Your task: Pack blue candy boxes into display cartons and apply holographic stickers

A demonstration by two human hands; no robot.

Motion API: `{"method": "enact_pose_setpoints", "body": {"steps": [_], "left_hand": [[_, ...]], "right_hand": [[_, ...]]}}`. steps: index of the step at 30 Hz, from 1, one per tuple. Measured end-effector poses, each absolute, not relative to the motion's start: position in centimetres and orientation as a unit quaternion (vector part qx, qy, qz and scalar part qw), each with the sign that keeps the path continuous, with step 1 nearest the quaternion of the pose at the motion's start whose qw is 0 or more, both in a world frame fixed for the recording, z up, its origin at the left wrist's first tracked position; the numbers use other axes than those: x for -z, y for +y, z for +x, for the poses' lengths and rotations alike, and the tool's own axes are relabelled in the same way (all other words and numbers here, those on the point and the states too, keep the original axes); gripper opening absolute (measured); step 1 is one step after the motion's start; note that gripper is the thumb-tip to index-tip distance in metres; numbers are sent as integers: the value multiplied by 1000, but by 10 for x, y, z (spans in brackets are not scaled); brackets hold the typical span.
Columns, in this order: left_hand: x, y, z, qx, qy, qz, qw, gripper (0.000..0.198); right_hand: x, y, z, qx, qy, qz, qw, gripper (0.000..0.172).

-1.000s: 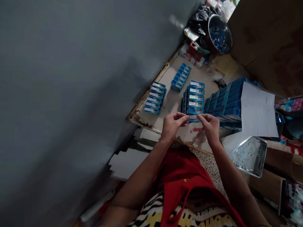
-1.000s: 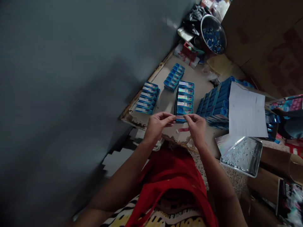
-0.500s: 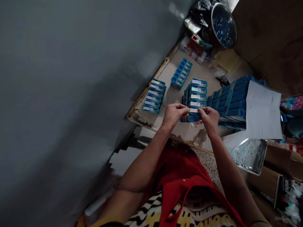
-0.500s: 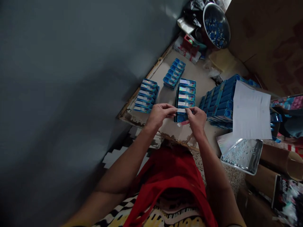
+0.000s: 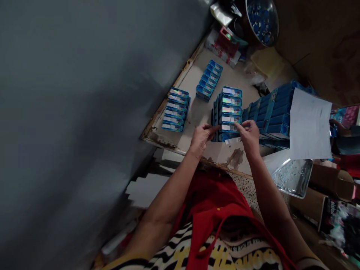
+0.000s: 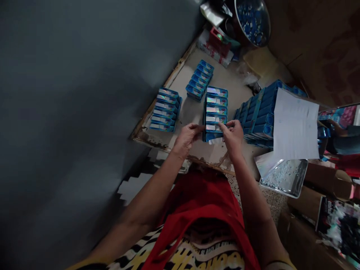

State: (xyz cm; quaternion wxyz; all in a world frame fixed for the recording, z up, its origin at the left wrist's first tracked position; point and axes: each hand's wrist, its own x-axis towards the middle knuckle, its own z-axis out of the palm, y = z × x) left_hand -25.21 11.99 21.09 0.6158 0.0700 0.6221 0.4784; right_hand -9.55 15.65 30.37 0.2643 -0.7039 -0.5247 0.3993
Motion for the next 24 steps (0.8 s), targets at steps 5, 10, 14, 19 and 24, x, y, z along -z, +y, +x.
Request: {"method": "enact_pose_setpoints", "body": {"steps": [5, 10, 14, 19, 24], "left_hand": [[-259, 75, -254, -554, 617, 196, 522, 52], [-288, 56, -239, -504, 531, 175, 659, 61], [-286, 55, -241, -509, 533, 176, 652, 52], [-283, 55, -261, -481, 575, 216, 626, 48], [-277, 70, -274, -456, 605, 265, 597, 44]], "right_hand": [[-320, 149, -98, -428, -520, -662, 328, 48], [-328, 142, -108, -434, -524, -652, 335, 48], [-332, 130, -96, -495, -494, -631, 336, 48], [-324, 120, -75, -536, -477, -615, 329, 55], [-306, 124, -85, -453, -513, -648, 334, 43]]}}
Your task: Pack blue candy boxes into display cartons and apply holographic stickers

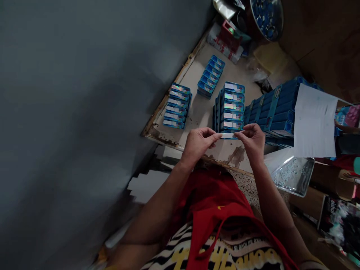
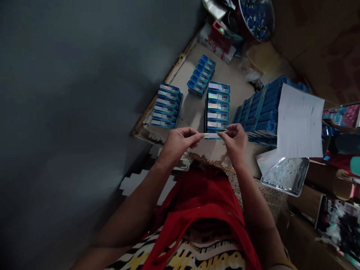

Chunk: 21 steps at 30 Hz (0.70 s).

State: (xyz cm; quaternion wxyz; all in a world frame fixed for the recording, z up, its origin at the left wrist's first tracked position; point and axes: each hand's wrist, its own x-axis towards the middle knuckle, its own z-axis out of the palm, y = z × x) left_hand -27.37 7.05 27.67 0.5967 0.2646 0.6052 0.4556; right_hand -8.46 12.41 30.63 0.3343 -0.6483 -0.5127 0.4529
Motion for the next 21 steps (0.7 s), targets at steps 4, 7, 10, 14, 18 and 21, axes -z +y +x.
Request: {"method": "enact_pose_setpoints", "body": {"steps": [4, 7, 10, 14, 18, 21], "left_hand": [[-272, 77, -279, -447, 611, 262, 599, 45], [-264, 77, -279, -440, 605, 255, 612, 45], [-245, 78, -272, -441, 582, 232, 642, 47], [-210, 79, -255, -446, 567, 172, 671, 52], [-189, 83, -248, -505, 618, 161, 580, 59], [-190, 96, -247, -581, 621, 204, 485, 63]], "right_hand": [[-304, 126, -95, -428, -544, -650, 314, 39], [-305, 125, -97, -414, -567, -652, 286, 36], [-302, 128, -92, -348, -594, -673, 268, 45], [-287, 137, -72, -361, -559, -704, 248, 66], [-275, 144, -65, -507, -470, -678, 250, 71], [-273, 146, -78, -456, -470, -698, 289, 67]]}}
